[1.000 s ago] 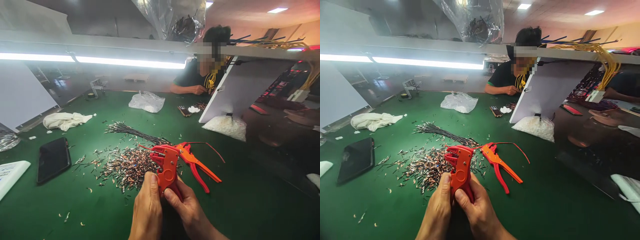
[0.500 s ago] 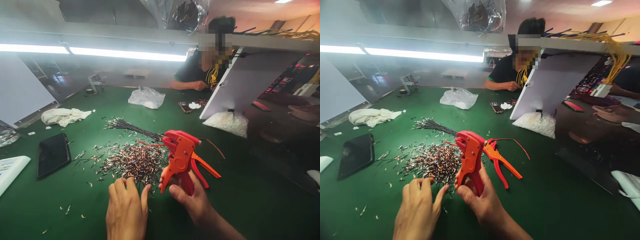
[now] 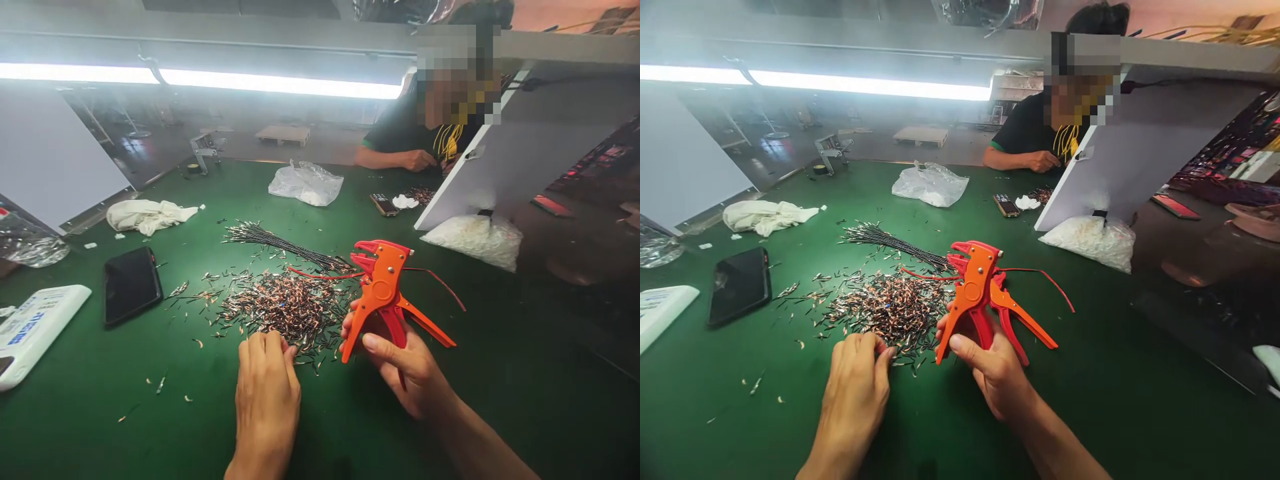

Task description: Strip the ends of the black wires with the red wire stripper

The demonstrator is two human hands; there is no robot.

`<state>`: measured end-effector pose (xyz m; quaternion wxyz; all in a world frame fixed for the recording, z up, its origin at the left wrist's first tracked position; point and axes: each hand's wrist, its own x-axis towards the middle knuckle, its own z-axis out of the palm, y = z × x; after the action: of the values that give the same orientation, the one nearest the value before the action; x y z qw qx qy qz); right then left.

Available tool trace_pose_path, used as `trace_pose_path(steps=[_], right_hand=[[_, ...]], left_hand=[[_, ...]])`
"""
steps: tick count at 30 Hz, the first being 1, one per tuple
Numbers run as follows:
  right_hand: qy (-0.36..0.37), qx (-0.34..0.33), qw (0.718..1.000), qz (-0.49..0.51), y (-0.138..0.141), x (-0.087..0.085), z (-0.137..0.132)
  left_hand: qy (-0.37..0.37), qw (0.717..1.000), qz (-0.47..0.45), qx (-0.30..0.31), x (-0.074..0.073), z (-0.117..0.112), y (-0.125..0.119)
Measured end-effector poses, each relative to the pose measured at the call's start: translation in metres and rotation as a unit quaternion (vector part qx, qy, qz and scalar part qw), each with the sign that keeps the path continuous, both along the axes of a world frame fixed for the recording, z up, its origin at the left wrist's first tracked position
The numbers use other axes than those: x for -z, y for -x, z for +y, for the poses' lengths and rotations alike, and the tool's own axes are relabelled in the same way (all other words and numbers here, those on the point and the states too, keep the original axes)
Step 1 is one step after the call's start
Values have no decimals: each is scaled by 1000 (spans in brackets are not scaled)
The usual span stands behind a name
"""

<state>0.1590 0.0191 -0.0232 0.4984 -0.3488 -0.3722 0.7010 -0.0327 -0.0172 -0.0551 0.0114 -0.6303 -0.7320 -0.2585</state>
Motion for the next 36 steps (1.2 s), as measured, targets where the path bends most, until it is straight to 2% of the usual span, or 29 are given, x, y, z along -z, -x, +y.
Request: trace_pose_path(steps=[6,9,12,16,19,23,26,30,33,36], right_hand=[[2,3,1000,-12,-9,-2,5],[-2,-1,1000,10,-8,-3,5],[-5,-13,999,34,-7,-4,4],[-15,-24,997,65,-4,-6,-1],[-34,-13,997,69,0,-7,-5],[-57,-42,994,80,0,-9,-4],[-73,-77,989,101,-11,-14,2],[-93,-81,991,57,-31,-24,6],[-89,-85,992,40,-37,-26,6],[-81,-141,983,86,-33,-19,6]], left_hand=[[-100,987,-110,65,-24,5,3],[-129,976,-139,106,-29,5,5],[-133,971,-160,120,-30,3,9],[-66,969,-198,129,-28,4,10],[-7,963,-221,151,-27,6,-2],[82,931,-276,223,-34,14,-26],[120,907,-312,256,-44,26,-28],[70,916,-330,215,-60,42,-14],[-31,926,-345,151,-70,46,-6],[-113,915,-376,95,-78,44,-5]])
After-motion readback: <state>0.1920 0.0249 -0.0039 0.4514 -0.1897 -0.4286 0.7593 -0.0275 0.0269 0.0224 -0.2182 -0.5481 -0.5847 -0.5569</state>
